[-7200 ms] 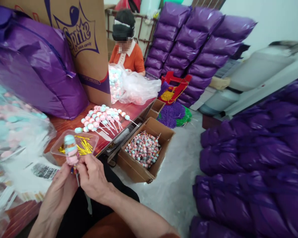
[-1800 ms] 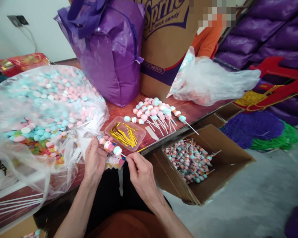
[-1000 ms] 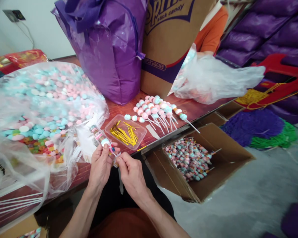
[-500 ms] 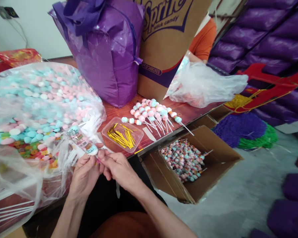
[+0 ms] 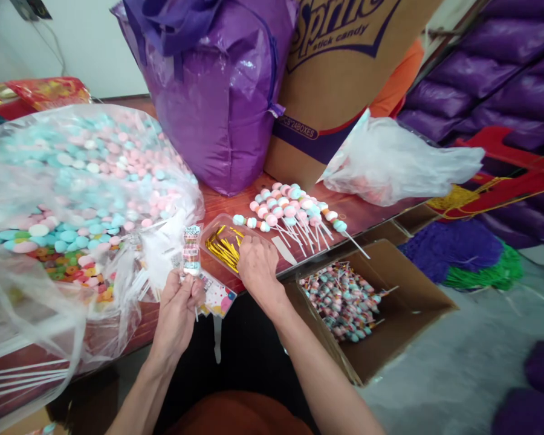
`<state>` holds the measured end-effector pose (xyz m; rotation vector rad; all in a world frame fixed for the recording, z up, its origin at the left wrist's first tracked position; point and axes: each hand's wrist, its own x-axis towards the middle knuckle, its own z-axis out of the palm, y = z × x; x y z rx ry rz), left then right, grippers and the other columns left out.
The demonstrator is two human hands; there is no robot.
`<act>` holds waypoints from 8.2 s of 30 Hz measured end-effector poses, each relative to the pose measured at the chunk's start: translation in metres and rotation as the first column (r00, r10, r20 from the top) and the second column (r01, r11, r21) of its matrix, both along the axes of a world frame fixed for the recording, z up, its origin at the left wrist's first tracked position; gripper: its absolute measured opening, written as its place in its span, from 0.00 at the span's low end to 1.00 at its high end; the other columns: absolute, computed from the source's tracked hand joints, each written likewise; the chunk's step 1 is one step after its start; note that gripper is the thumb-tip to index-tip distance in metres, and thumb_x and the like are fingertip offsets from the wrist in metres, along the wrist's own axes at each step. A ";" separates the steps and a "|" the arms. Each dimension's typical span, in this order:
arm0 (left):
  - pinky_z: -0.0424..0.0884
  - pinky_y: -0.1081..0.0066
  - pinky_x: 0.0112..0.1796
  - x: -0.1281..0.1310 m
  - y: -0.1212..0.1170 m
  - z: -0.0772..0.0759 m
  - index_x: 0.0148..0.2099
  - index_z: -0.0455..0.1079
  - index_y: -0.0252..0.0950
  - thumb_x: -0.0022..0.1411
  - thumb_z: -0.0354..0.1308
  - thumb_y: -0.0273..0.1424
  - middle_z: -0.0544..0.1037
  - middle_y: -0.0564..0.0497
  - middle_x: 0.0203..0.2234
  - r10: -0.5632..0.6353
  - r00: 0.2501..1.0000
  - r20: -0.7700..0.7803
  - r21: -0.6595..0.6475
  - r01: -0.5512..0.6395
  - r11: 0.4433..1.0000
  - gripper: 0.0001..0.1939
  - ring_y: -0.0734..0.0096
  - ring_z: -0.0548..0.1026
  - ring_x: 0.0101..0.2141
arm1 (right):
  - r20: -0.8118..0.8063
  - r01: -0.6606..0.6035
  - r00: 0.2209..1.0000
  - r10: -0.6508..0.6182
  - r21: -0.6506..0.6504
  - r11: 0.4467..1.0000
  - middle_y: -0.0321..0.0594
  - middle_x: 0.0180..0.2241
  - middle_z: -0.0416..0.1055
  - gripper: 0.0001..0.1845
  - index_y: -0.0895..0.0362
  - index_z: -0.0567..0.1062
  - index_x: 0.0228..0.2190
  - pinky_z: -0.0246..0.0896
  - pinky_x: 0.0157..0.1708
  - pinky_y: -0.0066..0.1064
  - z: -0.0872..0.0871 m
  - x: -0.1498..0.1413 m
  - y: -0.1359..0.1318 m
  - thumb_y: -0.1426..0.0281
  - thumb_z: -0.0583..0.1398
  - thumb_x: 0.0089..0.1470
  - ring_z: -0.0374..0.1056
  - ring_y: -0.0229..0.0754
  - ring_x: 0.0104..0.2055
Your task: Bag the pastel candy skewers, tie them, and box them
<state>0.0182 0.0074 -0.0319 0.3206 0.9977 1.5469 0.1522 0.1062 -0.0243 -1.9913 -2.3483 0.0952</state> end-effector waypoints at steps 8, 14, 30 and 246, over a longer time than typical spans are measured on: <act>0.53 0.81 0.23 -0.004 0.003 -0.001 0.35 0.69 0.36 0.56 0.69 0.36 0.70 0.55 0.24 0.018 0.999 -0.031 0.029 -0.017 0.999 0.13 0.84 0.55 0.20 | 0.031 -0.010 0.999 0.012 -0.052 0.999 0.63 0.37 0.77 0.13 0.66 0.76 0.39 0.61 0.43 0.43 0.004 -0.003 -0.004 0.79 0.52 0.60 0.74 0.59 0.42; 0.53 0.79 0.23 -0.001 0.003 -0.001 0.31 0.70 0.33 0.57 0.67 0.37 0.70 0.54 0.24 0.045 0.994 -0.103 0.021 -0.043 0.999 0.13 0.84 0.55 0.21 | 0.009 -0.037 0.999 0.038 -0.078 0.996 0.56 0.34 0.79 0.13 0.64 0.75 0.41 0.59 0.42 0.40 0.009 -0.007 -0.005 0.77 0.51 0.63 0.76 0.53 0.38; 0.57 0.79 0.26 0.004 0.010 -0.002 0.38 0.63 0.39 0.58 0.63 0.31 0.71 0.58 0.23 0.084 0.992 -0.097 0.041 -0.080 0.996 0.10 0.81 0.61 0.22 | -0.849 -0.159 0.501 0.169 0.102 0.982 0.35 0.27 0.70 0.08 0.55 0.71 0.32 0.61 0.29 0.27 0.007 0.001 -0.036 0.68 0.54 0.63 0.67 0.38 0.28; 0.65 0.77 0.27 0.024 -0.010 0.013 0.30 0.74 0.35 0.49 0.73 0.36 0.73 0.56 0.23 0.128 0.990 0.050 -0.019 -0.127 0.992 0.13 0.80 0.66 0.23 | -0.969 0.094 0.246 -0.018 0.005 0.996 0.28 0.17 0.53 0.23 0.55 0.61 0.17 0.45 0.20 0.26 0.009 -0.002 -0.091 0.61 0.59 0.60 0.49 0.32 0.20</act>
